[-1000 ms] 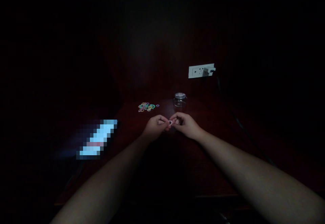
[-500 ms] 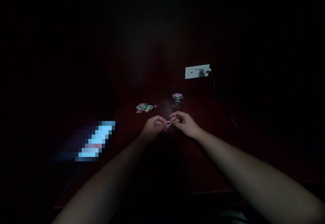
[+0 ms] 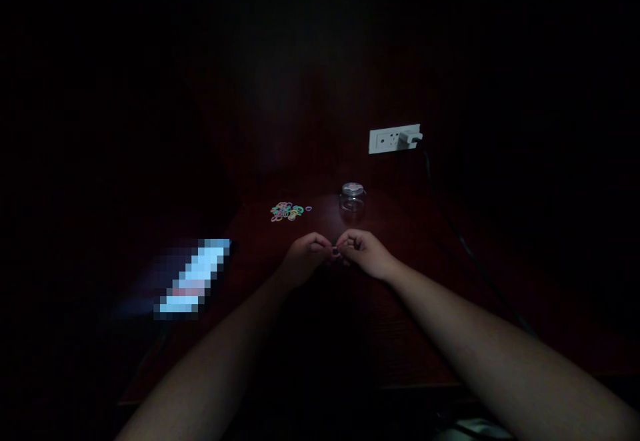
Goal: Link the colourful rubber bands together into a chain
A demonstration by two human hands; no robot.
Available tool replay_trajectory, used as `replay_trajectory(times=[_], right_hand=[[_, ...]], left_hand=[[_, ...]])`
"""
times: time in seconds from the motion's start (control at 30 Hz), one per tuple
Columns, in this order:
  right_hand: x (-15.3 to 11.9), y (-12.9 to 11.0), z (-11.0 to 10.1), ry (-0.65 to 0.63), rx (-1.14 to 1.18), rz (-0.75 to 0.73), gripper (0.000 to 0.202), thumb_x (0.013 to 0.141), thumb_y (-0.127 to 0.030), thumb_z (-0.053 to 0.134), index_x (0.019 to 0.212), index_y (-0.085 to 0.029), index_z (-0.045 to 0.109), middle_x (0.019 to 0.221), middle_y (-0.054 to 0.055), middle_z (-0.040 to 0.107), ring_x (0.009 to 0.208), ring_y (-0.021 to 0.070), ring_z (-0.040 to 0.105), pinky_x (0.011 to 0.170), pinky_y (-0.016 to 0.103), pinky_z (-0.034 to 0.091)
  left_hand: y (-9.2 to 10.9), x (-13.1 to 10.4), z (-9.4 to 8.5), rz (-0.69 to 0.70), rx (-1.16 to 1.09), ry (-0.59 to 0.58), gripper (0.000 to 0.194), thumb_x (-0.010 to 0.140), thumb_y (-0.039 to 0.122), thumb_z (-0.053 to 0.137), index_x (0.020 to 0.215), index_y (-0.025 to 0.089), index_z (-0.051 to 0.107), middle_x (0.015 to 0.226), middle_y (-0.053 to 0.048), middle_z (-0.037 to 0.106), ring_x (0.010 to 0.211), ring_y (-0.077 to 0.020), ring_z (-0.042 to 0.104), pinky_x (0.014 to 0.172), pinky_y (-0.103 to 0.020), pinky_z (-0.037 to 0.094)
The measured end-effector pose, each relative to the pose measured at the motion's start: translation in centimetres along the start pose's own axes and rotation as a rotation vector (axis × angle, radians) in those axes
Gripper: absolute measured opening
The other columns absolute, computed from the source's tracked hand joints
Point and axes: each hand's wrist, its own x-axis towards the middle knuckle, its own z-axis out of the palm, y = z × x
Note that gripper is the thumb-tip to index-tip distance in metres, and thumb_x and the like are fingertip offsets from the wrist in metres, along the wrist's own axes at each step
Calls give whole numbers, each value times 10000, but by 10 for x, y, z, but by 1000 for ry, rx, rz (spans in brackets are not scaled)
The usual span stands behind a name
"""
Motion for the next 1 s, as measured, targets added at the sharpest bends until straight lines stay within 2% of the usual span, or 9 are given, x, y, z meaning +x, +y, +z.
replay_trajectory(times=[0.17,0.33,0.73,1.0], right_hand=[[-6,2,3,86,-78,27,179,704,-308,595,729,-149,516,517,-39,512,421,62,446,397,170,301],[-6,4,5,142,-107,29,166,692,-296,596,707,-152,516,492,-43,490,413,61,431,387,169,282],[0,6,4,111,-204,-69,105,689,-238,567,705,-151,510,514,-50,481,420,61,451,395,166,310],[2,8,0,44,-167,-88,86,704,-222,534,726,-144,506,566,-37,528,429,56,480,407,166,347]], left_hand=[[2,-7,-2,30,42,-47,313,672,301,667,914,142,545,782,-50,655,687,-132,605,614,-230,451],[1,-8,-1,39,-5,-55,351,641,240,692,951,142,558,827,-58,657,735,-134,612,665,-241,458],[-8,4,1,30,40,37,310,589,232,722,855,109,618,743,-42,647,632,-89,588,614,-212,463],[-10,10,0,101,36,12,246,605,273,704,755,111,596,733,-50,651,663,-112,598,656,-240,472]])
